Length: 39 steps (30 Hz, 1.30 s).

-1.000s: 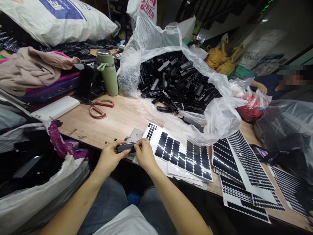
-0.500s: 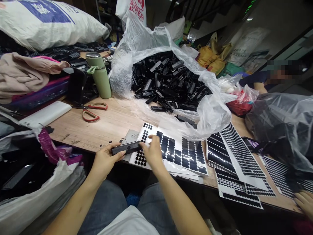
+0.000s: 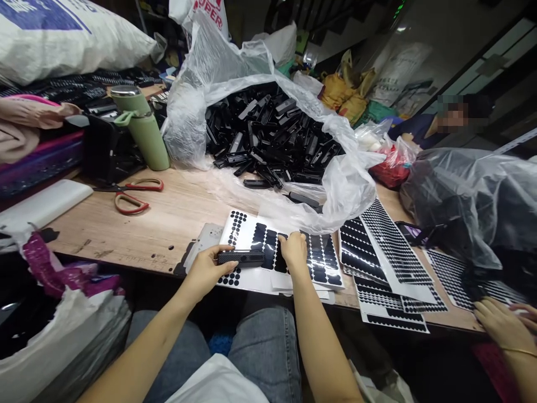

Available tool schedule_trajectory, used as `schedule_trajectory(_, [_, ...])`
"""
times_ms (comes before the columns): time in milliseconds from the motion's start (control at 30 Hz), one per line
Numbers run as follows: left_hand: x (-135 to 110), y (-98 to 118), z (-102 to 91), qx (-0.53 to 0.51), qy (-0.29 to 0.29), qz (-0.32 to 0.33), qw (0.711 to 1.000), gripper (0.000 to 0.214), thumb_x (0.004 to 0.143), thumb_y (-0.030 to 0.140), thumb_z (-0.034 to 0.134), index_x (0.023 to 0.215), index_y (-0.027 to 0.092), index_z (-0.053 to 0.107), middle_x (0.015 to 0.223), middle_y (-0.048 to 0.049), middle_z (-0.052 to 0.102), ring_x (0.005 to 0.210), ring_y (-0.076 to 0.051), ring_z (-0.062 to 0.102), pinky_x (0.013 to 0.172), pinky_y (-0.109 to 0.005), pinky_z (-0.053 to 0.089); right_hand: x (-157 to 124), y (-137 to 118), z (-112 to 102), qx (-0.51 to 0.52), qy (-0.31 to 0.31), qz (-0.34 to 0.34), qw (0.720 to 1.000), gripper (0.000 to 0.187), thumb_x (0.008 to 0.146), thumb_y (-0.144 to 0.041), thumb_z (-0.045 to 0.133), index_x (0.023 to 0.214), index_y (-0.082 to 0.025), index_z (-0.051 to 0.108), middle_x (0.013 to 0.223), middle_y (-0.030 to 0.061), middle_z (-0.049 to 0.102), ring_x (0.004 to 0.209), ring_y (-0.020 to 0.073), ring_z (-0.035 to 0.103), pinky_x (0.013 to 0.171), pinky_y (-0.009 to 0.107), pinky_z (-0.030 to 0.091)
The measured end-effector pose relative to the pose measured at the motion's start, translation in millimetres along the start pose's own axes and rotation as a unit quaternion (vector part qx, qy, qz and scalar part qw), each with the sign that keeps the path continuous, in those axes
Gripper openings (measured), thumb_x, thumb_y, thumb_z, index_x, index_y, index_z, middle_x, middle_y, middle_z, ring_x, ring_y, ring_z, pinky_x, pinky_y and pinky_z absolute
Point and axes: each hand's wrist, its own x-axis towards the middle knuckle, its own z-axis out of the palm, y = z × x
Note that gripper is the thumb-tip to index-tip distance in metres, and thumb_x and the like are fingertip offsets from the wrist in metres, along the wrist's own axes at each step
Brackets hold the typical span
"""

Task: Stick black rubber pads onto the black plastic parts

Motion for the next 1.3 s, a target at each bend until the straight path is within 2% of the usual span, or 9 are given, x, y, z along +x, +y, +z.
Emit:
schedule_trajectory(100, [-1.2,-3.9,-3.9,0.006,0.000,-0.002,1.000,0.051,0.054,0.029,0.079,0.099,0.013,0.063,0.081,-0.0038,0.067,0.065,-0.017,0.063,0.064,-0.031,0.054,3.4,0.2,-1.4,0.014,-0.006,0.005,1.000,0.030,0.076,-0.030,0.056,0.096,-0.008,0.058,0.105,0.0269,0.056,0.094,0.0339,0.057,0.073,0.038,0.039])
schedule_trajectory(300, [-1.6,-10.1,-9.5,0.006,-0.011,-0.020,1.000,0.053,0.057,0.032,0.078,0.104,0.014,0.061,0.084,-0.0037,0.066,0.069,-0.016,0.064,0.067,-0.031,0.055,2.7,-1.2,-0.3,0.060,-0.020,-0.003,0.998,0.025,0.078,-0.028,0.051,0.098,-0.013,0.057,0.099,0.0167,0.062,0.090,0.0268,0.059,0.075,0.034,0.040])
schedule_trajectory(400, [-1.3,-10.9,-9.5,0.009,-0.004,-0.031,0.999,0.055,0.056,0.032,0.079,0.105,0.015,0.062,0.080,-0.0031,0.067,0.068,-0.016,0.064,0.067,-0.031,0.055,2.4,-4.1,0.7,0.072,-0.012,0.010,0.997,0.031,0.076,-0.029,0.054,0.101,-0.011,0.055,0.105,0.0218,0.058,0.093,0.0294,0.057,0.076,0.036,0.039])
schedule_trajectory(467, [-1.3,-10.8,-8.9,0.007,-0.001,-0.031,0.999,0.054,0.055,0.033,0.079,0.103,0.014,0.062,0.079,-0.0027,0.066,0.067,-0.016,0.064,0.065,-0.030,0.055,3.5,-6.3,0.0,0.084,-0.010,0.015,0.996,0.023,0.075,-0.026,0.054,0.093,-0.011,0.058,0.103,0.0231,0.058,0.093,0.0303,0.057,0.076,0.037,0.039])
schedule_trajectory(600, [-1.5,-10.1,-7.5,0.000,0.003,-0.032,0.999,0.052,0.055,0.031,0.079,0.101,0.014,0.062,0.078,-0.0020,0.065,0.067,-0.016,0.063,0.065,-0.030,0.055,-1.4,-6.4,-5.7,0.138,-0.024,-0.005,0.990,0.014,0.078,-0.027,0.048,0.078,-0.017,0.058,0.084,0.0119,0.063,0.082,0.0228,0.058,0.072,0.032,0.041])
schedule_trajectory(667, [-1.2,-9.5,-7.0,-0.003,0.002,-0.035,0.999,0.052,0.055,0.030,0.079,0.101,0.014,0.062,0.079,-0.0020,0.065,0.068,-0.015,0.063,0.067,-0.030,0.055,-12.6,-3.5,-9.2,0.213,-0.048,-0.013,0.976,0.019,0.078,-0.034,0.048,0.078,-0.018,0.057,0.076,0.0057,0.061,0.070,0.0177,0.056,0.066,0.028,0.042])
schedule_trajectory(767, [-0.6,-8.4,-6.4,-0.008,-0.001,-0.039,0.999,0.052,0.054,0.029,0.079,0.101,0.014,0.061,0.082,-0.0026,0.065,0.070,-0.015,0.063,0.068,-0.030,0.054,-37.4,1.4,-11.5,0.352,-0.149,0.002,0.924,0.022,0.072,-0.040,0.054,0.073,-0.018,0.056,0.067,0.0002,0.055,0.060,0.0126,0.049,0.060,0.025,0.041])
schedule_trajectory(867, [-0.1,-8.4,-6.3,-0.001,-0.004,-0.038,0.999,0.051,0.055,0.028,0.079,0.101,0.013,0.060,0.081,-0.0022,0.064,0.069,-0.014,0.062,0.067,-0.029,0.054,-58.9,3.3,-8.7,0.390,-0.229,0.003,0.892,0.021,0.069,-0.037,0.056,0.065,-0.018,0.051,0.062,-0.0023,0.048,0.056,0.0101,0.043,0.058,0.024,0.038])
schedule_trajectory(1300, [-1.5,-6.9,-5.3,0.021,-0.009,-0.030,0.999,0.050,0.057,0.029,0.077,0.101,0.015,0.060,0.082,-0.0014,0.063,0.072,-0.016,0.061,0.069,-0.031,0.052,-69.4,-1.0,-0.7,0.374,-0.202,0.020,0.905,0.021,0.068,-0.038,0.058,0.066,-0.018,0.056,0.062,-0.0010,0.052,0.059,0.0127,0.047,0.059,0.026,0.038])
